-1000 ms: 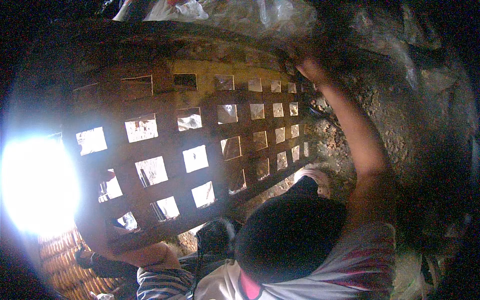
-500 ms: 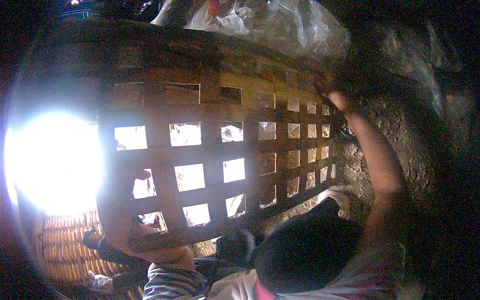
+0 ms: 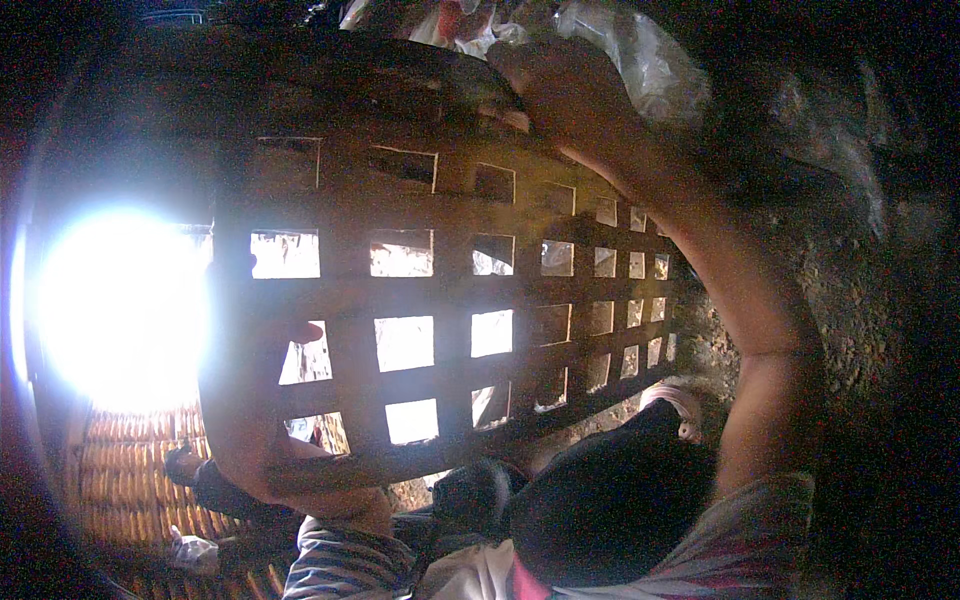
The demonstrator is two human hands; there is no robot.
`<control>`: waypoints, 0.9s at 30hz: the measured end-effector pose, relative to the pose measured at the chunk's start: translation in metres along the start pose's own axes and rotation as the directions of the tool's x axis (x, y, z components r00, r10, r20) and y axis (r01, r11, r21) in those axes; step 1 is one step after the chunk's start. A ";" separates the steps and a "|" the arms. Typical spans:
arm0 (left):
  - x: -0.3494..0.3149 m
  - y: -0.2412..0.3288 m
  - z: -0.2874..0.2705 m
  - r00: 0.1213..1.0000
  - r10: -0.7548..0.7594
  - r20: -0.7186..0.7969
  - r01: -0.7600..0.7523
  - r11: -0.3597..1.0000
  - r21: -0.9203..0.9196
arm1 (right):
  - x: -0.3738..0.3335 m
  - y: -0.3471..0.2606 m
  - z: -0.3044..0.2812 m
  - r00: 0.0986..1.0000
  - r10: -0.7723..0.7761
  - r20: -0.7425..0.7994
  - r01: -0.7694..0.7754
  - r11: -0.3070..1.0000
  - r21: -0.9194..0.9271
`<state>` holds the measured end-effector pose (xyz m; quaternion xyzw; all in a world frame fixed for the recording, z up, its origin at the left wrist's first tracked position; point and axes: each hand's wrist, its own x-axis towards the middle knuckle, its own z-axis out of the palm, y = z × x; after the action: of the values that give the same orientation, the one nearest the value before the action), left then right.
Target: The person assembles a wooden lattice tray by hand, placing a plastic sheet inside, and then inserting small wooden sticks into the lattice openings. The person repeats this process with multiple trays, handling each one individually.
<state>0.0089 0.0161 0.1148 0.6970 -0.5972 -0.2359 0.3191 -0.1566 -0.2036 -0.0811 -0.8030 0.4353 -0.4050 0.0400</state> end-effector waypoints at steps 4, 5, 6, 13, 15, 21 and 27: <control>0.010 -0.001 0.008 0.998 0.044 -0.034 -0.039 0.991 0.130 | 0.003 0.009 0.008 0.989 -0.006 0.150 0.022 0.994 -0.105; 0.002 0.023 0.000 0.998 0.032 -0.049 -0.023 0.984 0.178 | 0.016 -0.004 0.010 0.985 -0.007 0.174 0.011 1.000 -0.024; 0.002 0.029 0.004 0.999 0.029 -0.045 -0.019 0.979 0.202 | 0.020 -0.003 0.007 0.977 0.017 0.214 -0.016 1.000 -0.005; 0.013 0.008 0.001 0.990 0.143 -0.001 -0.141 0.973 0.181 | 0.032 0.000 -0.046 0.937 -0.280 0.211 0.341 0.868 -0.361; 0.010 0.023 0.012 0.986 0.163 -0.024 -0.158 0.976 0.153 | 0.038 0.006 -0.041 0.941 -0.153 0.303 0.239 0.933 -0.269; 0.001 0.051 0.003 0.987 0.159 -0.010 -0.149 0.947 0.285 | 0.038 0.038 -0.053 0.967 0.007 -0.254 0.006 0.999 0.051; 0.008 0.030 0.001 0.965 0.259 0.033 -0.260 0.944 0.201 | -0.004 0.067 -0.026 0.910 -0.185 -0.370 0.113 0.972 -0.209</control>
<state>-0.0108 0.0054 0.1368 0.6406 -0.7056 -0.1316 0.2726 -0.2203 -0.2347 -0.0935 -0.7384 0.4072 -0.5157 -0.1516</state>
